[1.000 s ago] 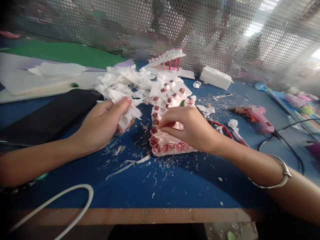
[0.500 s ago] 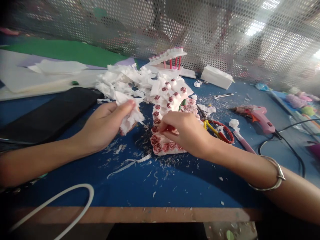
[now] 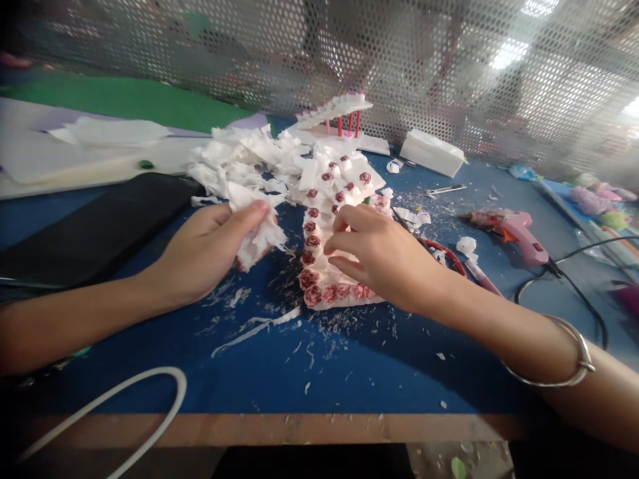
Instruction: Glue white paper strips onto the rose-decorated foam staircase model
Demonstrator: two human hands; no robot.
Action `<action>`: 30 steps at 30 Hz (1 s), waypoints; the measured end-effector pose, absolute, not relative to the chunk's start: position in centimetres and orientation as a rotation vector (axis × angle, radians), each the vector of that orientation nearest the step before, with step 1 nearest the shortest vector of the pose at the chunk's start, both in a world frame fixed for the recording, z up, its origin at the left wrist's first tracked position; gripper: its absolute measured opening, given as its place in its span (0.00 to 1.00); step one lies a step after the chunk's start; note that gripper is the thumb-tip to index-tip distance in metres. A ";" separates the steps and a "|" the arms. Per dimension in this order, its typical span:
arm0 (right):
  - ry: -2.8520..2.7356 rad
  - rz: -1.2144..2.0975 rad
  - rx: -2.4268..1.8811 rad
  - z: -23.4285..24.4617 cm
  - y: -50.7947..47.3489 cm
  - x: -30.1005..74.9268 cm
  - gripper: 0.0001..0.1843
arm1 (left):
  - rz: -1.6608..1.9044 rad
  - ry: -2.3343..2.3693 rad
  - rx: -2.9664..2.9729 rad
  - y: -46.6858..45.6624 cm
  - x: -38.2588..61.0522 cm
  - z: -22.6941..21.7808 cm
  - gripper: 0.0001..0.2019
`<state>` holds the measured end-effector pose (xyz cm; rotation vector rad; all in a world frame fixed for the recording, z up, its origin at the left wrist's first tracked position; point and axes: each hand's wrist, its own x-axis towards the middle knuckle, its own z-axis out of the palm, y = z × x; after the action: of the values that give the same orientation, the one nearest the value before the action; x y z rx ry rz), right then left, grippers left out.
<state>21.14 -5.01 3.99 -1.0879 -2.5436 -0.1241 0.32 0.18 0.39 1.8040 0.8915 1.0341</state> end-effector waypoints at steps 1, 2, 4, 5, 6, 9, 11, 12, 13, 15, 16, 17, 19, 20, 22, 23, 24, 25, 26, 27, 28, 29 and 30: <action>-2.557 -0.131 -1.079 3.7 -4.9 21.1 0.09 | 1.034 0.897 1.809 0.1 0.3 0.4 0.22; -2.568 -0.136 -1.070 3.4 -4.8 21.1 0.10 | 1.031 0.895 1.815 0.1 0.3 0.5 0.22; -2.589 -0.143 -1.053 3.0 -4.6 21.0 0.11 | 1.028 0.873 1.832 0.0 0.3 0.5 0.22; -2.599 -0.146 -1.049 2.9 -4.5 21.0 0.11 | 1.025 0.858 1.840 0.0 0.3 0.5 0.22; -2.608 -0.146 -1.044 2.9 -4.5 20.9 0.12 | 1.022 0.849 1.844 0.0 0.3 0.6 0.22; -2.597 -0.118 -1.028 3.1 -4.6 20.9 0.13 | 1.018 0.861 1.831 -0.1 0.3 0.6 0.22; -2.559 -0.099 -1.029 3.4 -4.7 21.0 0.13 | 1.001 0.890 1.825 -0.1 0.3 0.6 0.21; -2.547 -0.094 -1.030 3.6 -4.8 21.0 0.12 | 0.994 0.910 1.824 -0.1 0.3 0.6 0.21; -2.550 -0.095 -1.034 3.7 -4.8 21.0 0.12 | 0.984 0.929 1.828 -0.1 0.3 0.6 0.21; -2.609 -0.105 -1.034 3.9 -4.8 21.0 0.12 | 0.962 0.955 1.844 -0.2 0.3 0.7 0.22; -2.637 -0.109 -1.032 4.0 -4.8 21.0 0.12 | 0.948 0.958 1.862 -0.3 0.3 0.7 0.22; -2.645 -0.109 -1.026 4.2 -4.9 20.9 0.12 | 0.932 0.958 1.884 -0.4 0.3 0.8 0.23; -2.568 -0.094 -1.012 4.6 -5.2 20.8 0.12 | 0.900 0.950 1.934 -0.7 0.3 0.8 0.25; -2.498 -0.070 -1.013 4.9 -5.5 20.6 0.11 | 0.884 0.936 1.964 -0.9 0.2 0.8 0.26; -2.375 0.031 -1.047 5.2 -6.0 20.1 0.12 | 0.864 0.898 2.028 -1.3 0.2 0.7 0.27; -2.337 0.105 -1.075 5.2 -6.3 19.8 0.14 | 0.854 0.870 2.060 -1.5 0.2 0.6 0.27; -2.312 0.184 -1.107 5.1 -6.5 19.5 0.16 | 0.851 0.843 2.087 -1.8 0.2 0.6 0.27; -2.292 0.258 -1.130 4.9 -6.6 19.2 0.18 | 0.848 0.820 2.110 -1.9 0.3 0.5 0.27; -2.274 0.317 -1.140 4.7 -6.7 18.9 0.17 | 0.845 0.801 2.128 -2.1 0.3 0.4 0.28; -2.259 0.358 -1.141 4.5 -6.7 18.6 0.16 | 0.844 0.782 2.148 -2.2 0.3 0.3 0.27; -2.244 0.379 -1.139 4.2 -6.7 18.5 0.13 | 0.841 0.759 2.173 -2.2 0.4 0.3 0.27; -2.232 0.386 -1.134 4.1 -6.7 18.4 0.11 | 0.845 0.738 2.202 -2.3 0.4 0.2 0.26; -2.226 0.388 -1.129 3.9 -6.7 18.3 0.10 | 0.855 0.712 2.235 -2.3 0.4 0.2 0.25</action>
<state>18.32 -6.67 3.94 -1.1292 -2.2259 0.3876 0.43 -2.26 0.22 2.2352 0.7117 0.8550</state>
